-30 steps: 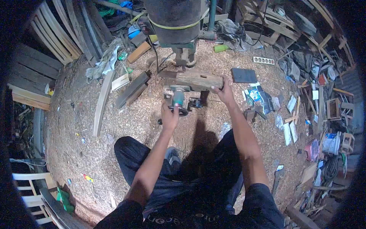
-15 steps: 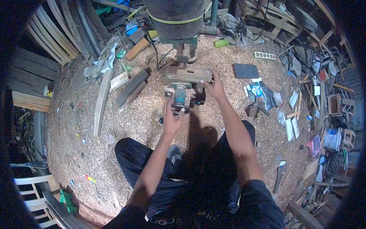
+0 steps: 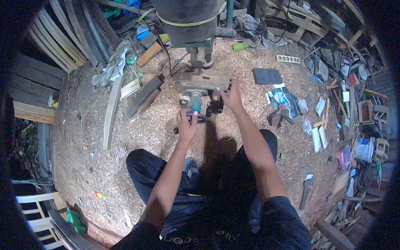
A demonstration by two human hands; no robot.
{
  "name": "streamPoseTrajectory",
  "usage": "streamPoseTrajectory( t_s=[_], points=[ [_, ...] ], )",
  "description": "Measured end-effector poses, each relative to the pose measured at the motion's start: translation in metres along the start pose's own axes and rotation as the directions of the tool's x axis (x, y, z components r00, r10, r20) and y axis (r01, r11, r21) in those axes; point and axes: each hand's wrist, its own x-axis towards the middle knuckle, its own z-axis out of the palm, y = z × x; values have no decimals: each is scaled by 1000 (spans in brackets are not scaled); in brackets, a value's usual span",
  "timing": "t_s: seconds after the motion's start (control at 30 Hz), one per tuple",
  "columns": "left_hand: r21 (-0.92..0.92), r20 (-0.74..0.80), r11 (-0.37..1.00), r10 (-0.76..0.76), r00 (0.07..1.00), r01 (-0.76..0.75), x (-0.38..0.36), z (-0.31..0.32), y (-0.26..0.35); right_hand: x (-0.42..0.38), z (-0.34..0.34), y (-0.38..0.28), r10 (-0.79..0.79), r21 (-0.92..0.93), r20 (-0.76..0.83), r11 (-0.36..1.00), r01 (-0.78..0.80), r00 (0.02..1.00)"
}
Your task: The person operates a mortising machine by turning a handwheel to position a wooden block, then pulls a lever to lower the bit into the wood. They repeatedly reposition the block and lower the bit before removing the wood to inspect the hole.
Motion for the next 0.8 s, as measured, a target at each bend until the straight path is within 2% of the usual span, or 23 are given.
streamPoseTrajectory(
  t_s=[0.07, 0.13, 0.23, 0.33, 0.4, 0.47, 0.5, 0.57, 0.6, 0.63, 0.67, 0.73, 0.8],
  points=[
    [57, -21, 998, 12, 1000, -11, -2, -1, 4, -4, -3, 1, -7, -3, 29, 1000, 7, 1000],
    [39, 1, 998, -48, 999, 48, -3, -4, 5, -8, -4, 5, -47, -11, 64, 999, 48, 997],
    [70, 25, 993, -100, 995, 98, -2, -11, 12, -24, 1, -3, -116, -216, -124, 972, 87, 986],
    [80, 12, 989, -129, 992, 128, 0, -11, 9, -52, 0, -52, -79, -28, -150, 997, 76, 985],
    [87, -36, 982, -166, 986, 168, -2, -5, -4, -83, 8, -69, -5, 96, -60, 995, 11, 998],
    [109, -129, 969, -209, 969, 224, 0, 3, -21, -117, 18, -81, -15, 54, -57, 998, 18, 998],
    [122, -177, 922, -343, 923, 367, 4, -5, -8, -129, 24, -81, 145, 147, 34, 978, -148, 989],
    [-24, -63, 997, -77, 995, 76, 10, -12, -7, -148, 38, -75, 416, 272, 254, 836, -477, 873],
    [-110, -21, 992, 64, 998, -66, 11, -15, -3, -154, 48, -73, 355, 337, 232, 844, -417, 905],
    [119, 121, 981, 138, 983, -153, 2, -18, 2, -161, 61, -72, 297, 398, 206, 845, -357, 932],
    [190, 136, 982, -19, 991, -7, -4, -22, 0, -170, 71, -76, 241, 454, 180, 840, -298, 954],
    [329, 117, 906, -317, 941, 265, 1, -29, -5, -163, 45, -125, 268, 434, 156, 846, -310, 951],
    [110, 67, 962, -258, 964, 250, 1, -32, 0, -159, 19, -156, 298, 473, 171, 811, -344, 939]
  ],
)
